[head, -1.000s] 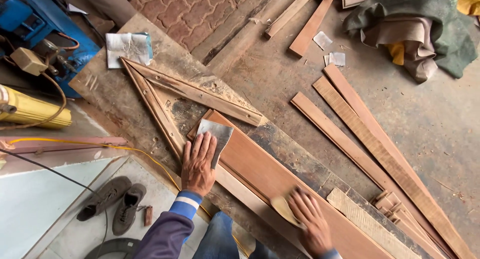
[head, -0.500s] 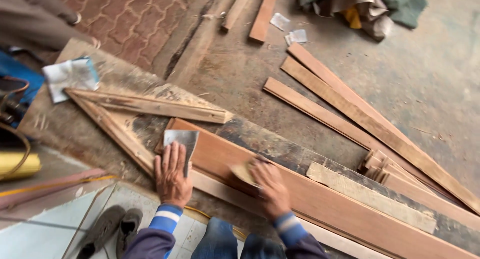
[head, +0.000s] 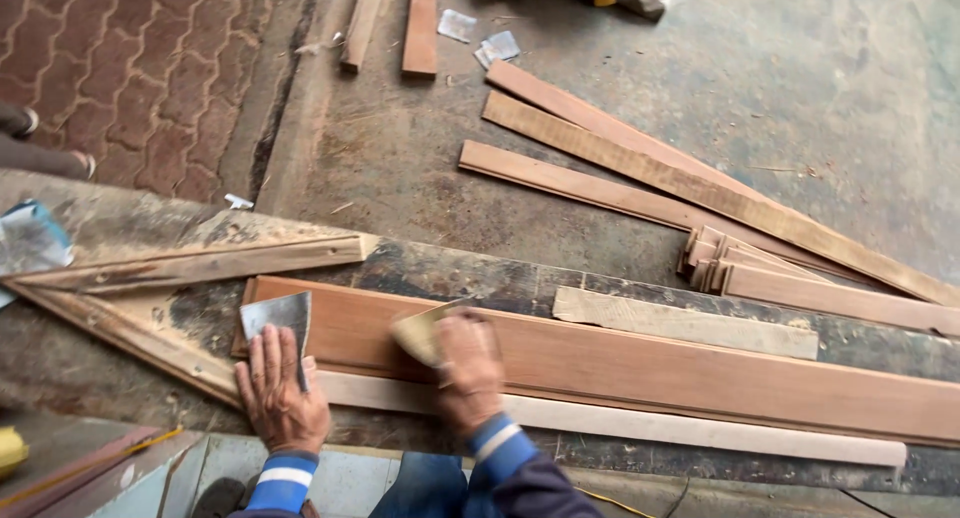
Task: Sanding wooden planks by hand with sandpaper.
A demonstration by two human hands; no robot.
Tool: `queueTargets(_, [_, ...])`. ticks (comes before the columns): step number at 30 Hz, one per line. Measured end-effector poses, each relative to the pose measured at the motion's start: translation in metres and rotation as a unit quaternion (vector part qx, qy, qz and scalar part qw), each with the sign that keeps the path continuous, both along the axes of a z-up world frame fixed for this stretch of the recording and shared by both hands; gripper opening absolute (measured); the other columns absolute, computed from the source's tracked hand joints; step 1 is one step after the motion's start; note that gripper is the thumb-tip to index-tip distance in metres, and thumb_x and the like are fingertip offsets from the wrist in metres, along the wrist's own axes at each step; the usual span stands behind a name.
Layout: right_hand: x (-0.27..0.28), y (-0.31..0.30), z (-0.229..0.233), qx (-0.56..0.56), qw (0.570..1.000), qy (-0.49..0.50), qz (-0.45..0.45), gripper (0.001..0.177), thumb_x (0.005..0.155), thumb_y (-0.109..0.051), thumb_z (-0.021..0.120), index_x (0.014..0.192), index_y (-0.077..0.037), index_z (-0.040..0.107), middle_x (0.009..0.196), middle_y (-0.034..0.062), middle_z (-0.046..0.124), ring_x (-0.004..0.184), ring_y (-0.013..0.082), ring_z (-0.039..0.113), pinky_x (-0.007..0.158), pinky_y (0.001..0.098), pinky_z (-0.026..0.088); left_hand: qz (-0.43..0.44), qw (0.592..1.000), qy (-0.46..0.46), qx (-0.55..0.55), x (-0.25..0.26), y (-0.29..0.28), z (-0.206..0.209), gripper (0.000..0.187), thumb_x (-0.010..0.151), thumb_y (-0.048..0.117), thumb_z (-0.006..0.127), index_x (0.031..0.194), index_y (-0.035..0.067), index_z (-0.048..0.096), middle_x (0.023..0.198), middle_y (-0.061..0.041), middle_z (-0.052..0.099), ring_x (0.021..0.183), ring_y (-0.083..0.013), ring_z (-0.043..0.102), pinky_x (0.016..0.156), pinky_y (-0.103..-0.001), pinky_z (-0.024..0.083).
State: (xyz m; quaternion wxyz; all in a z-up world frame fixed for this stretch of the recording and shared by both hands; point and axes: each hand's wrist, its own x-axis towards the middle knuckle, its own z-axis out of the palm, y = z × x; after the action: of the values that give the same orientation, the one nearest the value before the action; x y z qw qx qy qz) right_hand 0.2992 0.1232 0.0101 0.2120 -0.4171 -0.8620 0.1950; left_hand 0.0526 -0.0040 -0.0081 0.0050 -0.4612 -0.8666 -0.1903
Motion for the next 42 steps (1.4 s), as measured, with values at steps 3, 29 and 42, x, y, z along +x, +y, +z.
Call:
queueTargets(3, [0.025, -0.007, 0.003, -0.021, 0.995, 0.047, 0.083, 0.076, 0.069, 0.010, 0.057, 0.145, -0.001, 0.054, 0.148, 0.0201, 0.056, 0.140, 0.0374, 0.052, 0.122, 0.0533, 0.036, 0.001, 1.000, -0.006, 0.009, -0.002, -0.002, 0.001, 0.055, 0.105, 0.029, 0.049, 0.156, 0.008, 0.047, 0.168, -0.012, 0.040, 0.157, -0.0316, 0.032, 0.129, -0.055, 0.019])
queueTargets(29, [0.205, -0.010, -0.011, 0.023, 0.945, 0.000, -0.326, 0.045, 0.102, -0.006, 0.059, 0.146, -0.011, 0.057, 0.143, 0.0108, 0.061, 0.134, 0.0310, 0.058, 0.122, 0.0450, 0.044, 0.015, 1.000, -0.003, -0.003, 0.001, 0.000, -0.003, 0.056, 0.105, 0.028, 0.049, 0.156, 0.006, 0.048, 0.168, -0.013, 0.039, 0.158, -0.0335, 0.031, 0.129, -0.057, 0.018])
queueTargets(42, [0.182, 0.037, 0.023, 0.013, 0.991, 0.014, -0.134, 0.058, 0.091, 0.005, 0.050, 0.146, -0.010, 0.056, 0.147, 0.0136, 0.060, 0.140, 0.0336, 0.053, 0.124, 0.0437, 0.036, 0.013, 1.000, 0.005, 0.007, -0.001, 0.002, 0.000, 0.055, 0.106, 0.029, 0.049, 0.156, 0.006, 0.048, 0.168, -0.013, 0.040, 0.157, -0.0329, 0.033, 0.128, -0.057, 0.021])
